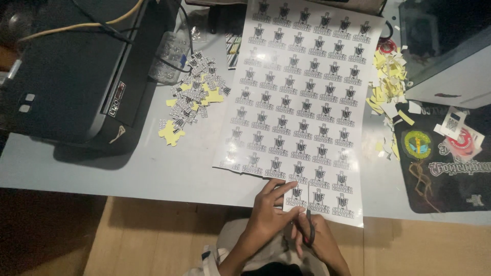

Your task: The person uses scissors to cut individual stickers from a printed sheet. They repeatedly trim around the printed shapes, occasionally repositioning the sheet, and accumulate cut pieces on the desk.

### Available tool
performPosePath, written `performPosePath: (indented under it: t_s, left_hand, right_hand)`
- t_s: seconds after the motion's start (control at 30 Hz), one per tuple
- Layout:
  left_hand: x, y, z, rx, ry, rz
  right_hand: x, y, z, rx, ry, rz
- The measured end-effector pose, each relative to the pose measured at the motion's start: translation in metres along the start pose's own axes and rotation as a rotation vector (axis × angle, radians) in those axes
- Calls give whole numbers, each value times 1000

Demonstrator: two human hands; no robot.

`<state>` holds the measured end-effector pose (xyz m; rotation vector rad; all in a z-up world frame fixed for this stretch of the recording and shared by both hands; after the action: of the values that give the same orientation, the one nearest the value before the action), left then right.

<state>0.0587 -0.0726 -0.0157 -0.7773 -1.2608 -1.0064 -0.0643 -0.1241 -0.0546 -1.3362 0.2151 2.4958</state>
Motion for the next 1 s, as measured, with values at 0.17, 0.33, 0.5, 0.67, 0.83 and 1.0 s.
performPosePath:
  t_s: [0.17,0.33,0.5,0.67,0.83,1.0]
  left_hand:
    - [-1,0,0,7,-11,-5]
    - [7,1,2,-6,-10,-30]
    - [2,0,1,0,-42,-29]
    - [10,0,2,2,-50,19]
    - [22,2,6,-8,-45,147]
    - [26,8,7,39,-34,155]
  right_hand:
    - [1,0,-1,7,20,-9]
    - [-6,0,-2,-9,113,-43]
    - [-7,0,-2,9,73,-62]
    - [4,4,-4,25,68,-10]
    - [18,-12,5,-225,59,-10]
    - [42,-19,32,-446,-384,-102]
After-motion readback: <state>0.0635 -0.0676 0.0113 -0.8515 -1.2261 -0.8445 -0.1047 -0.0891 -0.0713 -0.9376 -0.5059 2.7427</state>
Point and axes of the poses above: each hand's wrist, its own z-axis away from the middle knuckle, its own y-axis out of the back of the hand, x = y × z, the point moved 10 cm from there along -z, towards the middle knuckle, and after that the axes turned 10 degrees about -x, right-handed, at the moved point
